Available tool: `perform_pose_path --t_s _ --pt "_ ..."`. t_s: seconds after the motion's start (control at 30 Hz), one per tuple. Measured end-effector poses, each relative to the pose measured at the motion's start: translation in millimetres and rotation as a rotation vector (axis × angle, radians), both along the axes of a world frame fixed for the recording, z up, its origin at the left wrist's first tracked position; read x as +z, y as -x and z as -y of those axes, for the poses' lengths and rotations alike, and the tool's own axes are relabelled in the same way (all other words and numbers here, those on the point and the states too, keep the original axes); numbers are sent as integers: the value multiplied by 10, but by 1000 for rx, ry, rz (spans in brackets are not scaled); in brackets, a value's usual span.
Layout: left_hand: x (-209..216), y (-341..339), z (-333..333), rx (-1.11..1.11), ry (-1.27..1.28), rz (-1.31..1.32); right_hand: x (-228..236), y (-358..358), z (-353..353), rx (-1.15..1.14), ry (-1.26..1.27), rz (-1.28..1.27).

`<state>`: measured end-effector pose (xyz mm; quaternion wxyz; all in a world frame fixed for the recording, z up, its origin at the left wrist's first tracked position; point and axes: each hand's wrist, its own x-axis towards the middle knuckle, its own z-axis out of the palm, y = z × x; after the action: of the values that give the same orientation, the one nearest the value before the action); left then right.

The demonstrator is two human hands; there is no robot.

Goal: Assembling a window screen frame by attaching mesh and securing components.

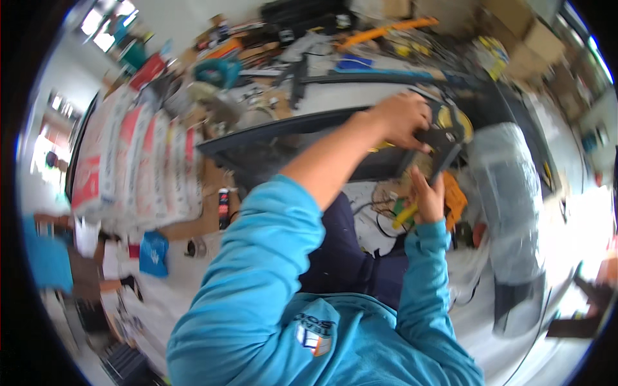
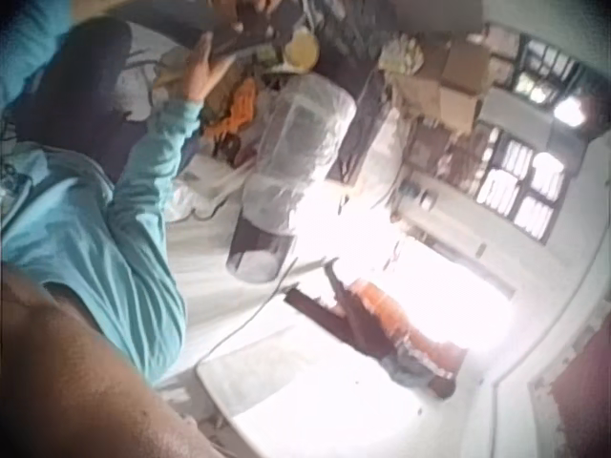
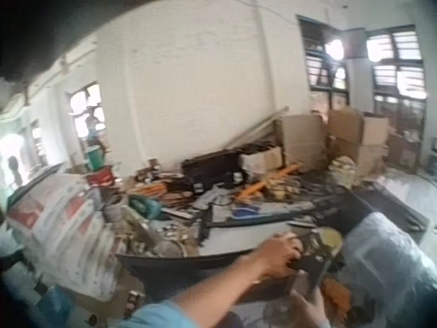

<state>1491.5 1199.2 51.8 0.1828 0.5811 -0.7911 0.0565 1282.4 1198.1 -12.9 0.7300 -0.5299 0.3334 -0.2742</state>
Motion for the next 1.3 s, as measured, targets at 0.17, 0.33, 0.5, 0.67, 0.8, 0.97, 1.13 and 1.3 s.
perform_pose_path --t_s 0.17,0.33,0.5,0.67,0.8,0.97,1.13,1.3 --pt "118 265 84 108 -152 250 -177 -155 274 -4 -115 312" --pt "194 226 74 -54 -188 -30 -309 -41 102 -56 -38 545" --pt "-45 160 320 139 152 -284 -603 152 91 -239 -172 575" --pt "-77 363 545 690 -148 154 -795 -64 184 -310 43 599" --pt "-25 400 571 707 -168 175 -780 -207 95 -274 24 498" --pt "-34 541 586 820 -167 240 -735 -271 131 -282 37 396" --pt "-39 553 589 837 -132 309 -670 -272 117 -255 15 365" --pt "-25 578 601 849 -97 365 -874 -428 156 -315 175 298"
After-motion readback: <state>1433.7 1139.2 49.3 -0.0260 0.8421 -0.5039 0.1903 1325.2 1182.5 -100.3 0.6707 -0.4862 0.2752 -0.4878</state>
